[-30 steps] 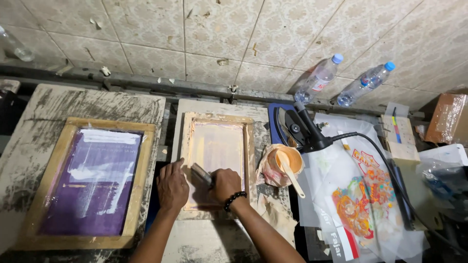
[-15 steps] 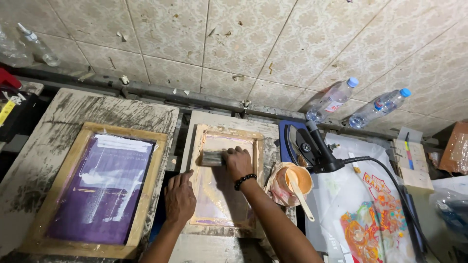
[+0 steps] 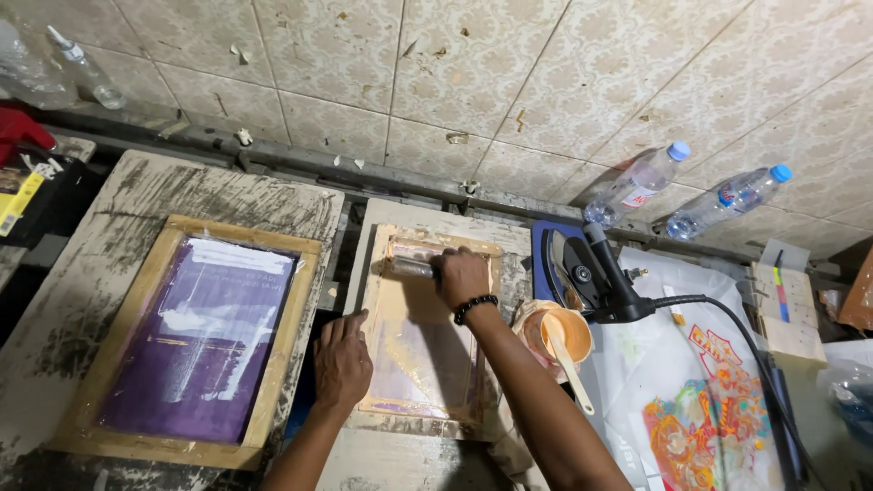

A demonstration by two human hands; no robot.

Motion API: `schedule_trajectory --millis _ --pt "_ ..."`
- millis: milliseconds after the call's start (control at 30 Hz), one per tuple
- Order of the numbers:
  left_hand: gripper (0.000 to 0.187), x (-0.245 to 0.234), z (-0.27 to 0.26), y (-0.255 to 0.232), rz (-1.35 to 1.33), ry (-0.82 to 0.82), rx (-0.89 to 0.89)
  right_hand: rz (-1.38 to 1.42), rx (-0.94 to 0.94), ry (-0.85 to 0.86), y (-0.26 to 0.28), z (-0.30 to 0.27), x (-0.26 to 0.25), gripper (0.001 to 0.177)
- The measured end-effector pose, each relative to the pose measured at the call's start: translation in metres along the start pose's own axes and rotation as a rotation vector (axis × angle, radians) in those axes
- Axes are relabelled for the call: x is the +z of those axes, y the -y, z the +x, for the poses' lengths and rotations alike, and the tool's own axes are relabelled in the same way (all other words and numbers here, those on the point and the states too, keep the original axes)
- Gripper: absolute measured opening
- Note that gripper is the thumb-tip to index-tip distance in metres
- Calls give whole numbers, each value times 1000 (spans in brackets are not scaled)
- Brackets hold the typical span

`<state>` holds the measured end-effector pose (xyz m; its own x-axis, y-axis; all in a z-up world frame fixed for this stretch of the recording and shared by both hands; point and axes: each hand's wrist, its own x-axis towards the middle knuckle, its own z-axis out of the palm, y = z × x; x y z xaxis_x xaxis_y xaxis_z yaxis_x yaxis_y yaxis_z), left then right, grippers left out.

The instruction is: The person uses a squeegee to spread orange ink across a screen printing frame. They repeatedly pull the ink across the mesh to coat the surface evenly.

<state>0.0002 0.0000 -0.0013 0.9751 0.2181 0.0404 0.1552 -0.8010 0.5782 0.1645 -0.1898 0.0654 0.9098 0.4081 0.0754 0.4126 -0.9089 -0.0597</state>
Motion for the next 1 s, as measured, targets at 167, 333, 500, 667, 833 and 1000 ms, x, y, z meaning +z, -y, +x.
schedule_trajectory --millis 167,333,500,667,833,1000 --pt "42 0 2 -1 -24 -30 1 82 -101 57 -5 14 34 11" --pt "40 1 -2 -3 -34 -158 131 59 -162 18 4 -38 29 6" --pt "44 -5 1 -4 -64 10 -13 159 -350 79 20 -87 6 7" --pt "42 -5 4 -6 -37 -22 10 110 -210 177 7 -69 -8 8" --pt "41 -1 -7 -2 -29 -54 45 55 -112 -131 4 -46 33 30" --pt "39 -1 -1 -3 -13 -91 53 102 -182 -95 28 -96 35 40"
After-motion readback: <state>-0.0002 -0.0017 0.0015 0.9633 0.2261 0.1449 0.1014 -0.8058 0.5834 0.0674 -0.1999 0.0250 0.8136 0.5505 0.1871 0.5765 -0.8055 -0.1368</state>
